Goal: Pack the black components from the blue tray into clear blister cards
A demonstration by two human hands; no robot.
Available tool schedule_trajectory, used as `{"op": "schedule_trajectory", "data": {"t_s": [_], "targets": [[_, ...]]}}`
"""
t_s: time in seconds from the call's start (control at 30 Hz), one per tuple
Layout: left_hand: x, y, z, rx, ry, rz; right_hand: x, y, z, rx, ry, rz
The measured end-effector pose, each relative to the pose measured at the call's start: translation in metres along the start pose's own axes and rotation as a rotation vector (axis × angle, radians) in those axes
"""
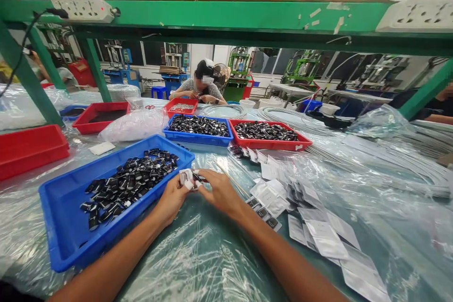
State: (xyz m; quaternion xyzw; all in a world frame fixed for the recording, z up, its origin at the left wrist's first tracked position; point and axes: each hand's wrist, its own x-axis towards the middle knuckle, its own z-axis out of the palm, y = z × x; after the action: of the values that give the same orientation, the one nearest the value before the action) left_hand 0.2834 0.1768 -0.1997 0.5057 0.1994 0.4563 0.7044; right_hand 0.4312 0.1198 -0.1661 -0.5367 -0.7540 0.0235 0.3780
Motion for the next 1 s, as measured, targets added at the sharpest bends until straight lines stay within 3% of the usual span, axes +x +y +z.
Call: {"op": "schedule_trajectory", "data": {"t_s": [0.13, 0.2, 0.27, 0.33, 0.4, 0.43, 0.47, 0.57, 0.6, 0.7, 0.83, 1.0], "targets": [[0.001, 0.001, 0.004, 0.036, 0.049, 0.019, -0.003, 0.014, -0.011, -0.271, -0.056, -0.129], [0.002, 0.002, 0.003, 0.056, 0.097, -0.034, 0.001, 0.011, -0.027, -0.333, 0.007, -0.138], [0.003, 0.001, 0.001, 0.065, 0.114, -0.106, 0.012, -0.002, -0.045, -0.320, 0.174, -0.100], [0.003, 0.000, 0.001, 0.045, 0.088, -0.155, 0.029, -0.024, -0.054, -0.233, 0.429, -0.020], [0.001, 0.000, 0.003, 0.009, 0.043, -0.176, 0.049, -0.045, -0.047, -0.134, 0.625, 0.034], [0.000, 0.000, 0.004, -0.015, 0.018, -0.187, 0.058, -0.053, -0.038, -0.104, 0.626, 0.018], [-0.001, 0.001, 0.004, -0.041, -0.005, -0.196, 0.066, -0.058, -0.028, -0.096, 0.546, -0.019], [-0.003, 0.004, 0.004, -0.113, -0.025, -0.197, 0.077, -0.057, -0.002, -0.133, 0.138, -0.109], [-0.003, 0.005, 0.003, -0.128, -0.018, -0.191, 0.075, -0.052, 0.001, -0.147, 0.073, -0.113], [-0.002, 0.008, 0.001, -0.140, -0.023, -0.181, 0.054, -0.030, -0.010, -0.190, 0.064, -0.084], [-0.003, 0.010, 0.004, -0.198, -0.038, -0.176, 0.010, -0.003, -0.033, -0.231, -0.074, -0.076], [-0.009, 0.012, 0.009, -0.207, -0.074, -0.182, -0.026, 0.007, -0.028, -0.208, -0.048, -0.055]]}}
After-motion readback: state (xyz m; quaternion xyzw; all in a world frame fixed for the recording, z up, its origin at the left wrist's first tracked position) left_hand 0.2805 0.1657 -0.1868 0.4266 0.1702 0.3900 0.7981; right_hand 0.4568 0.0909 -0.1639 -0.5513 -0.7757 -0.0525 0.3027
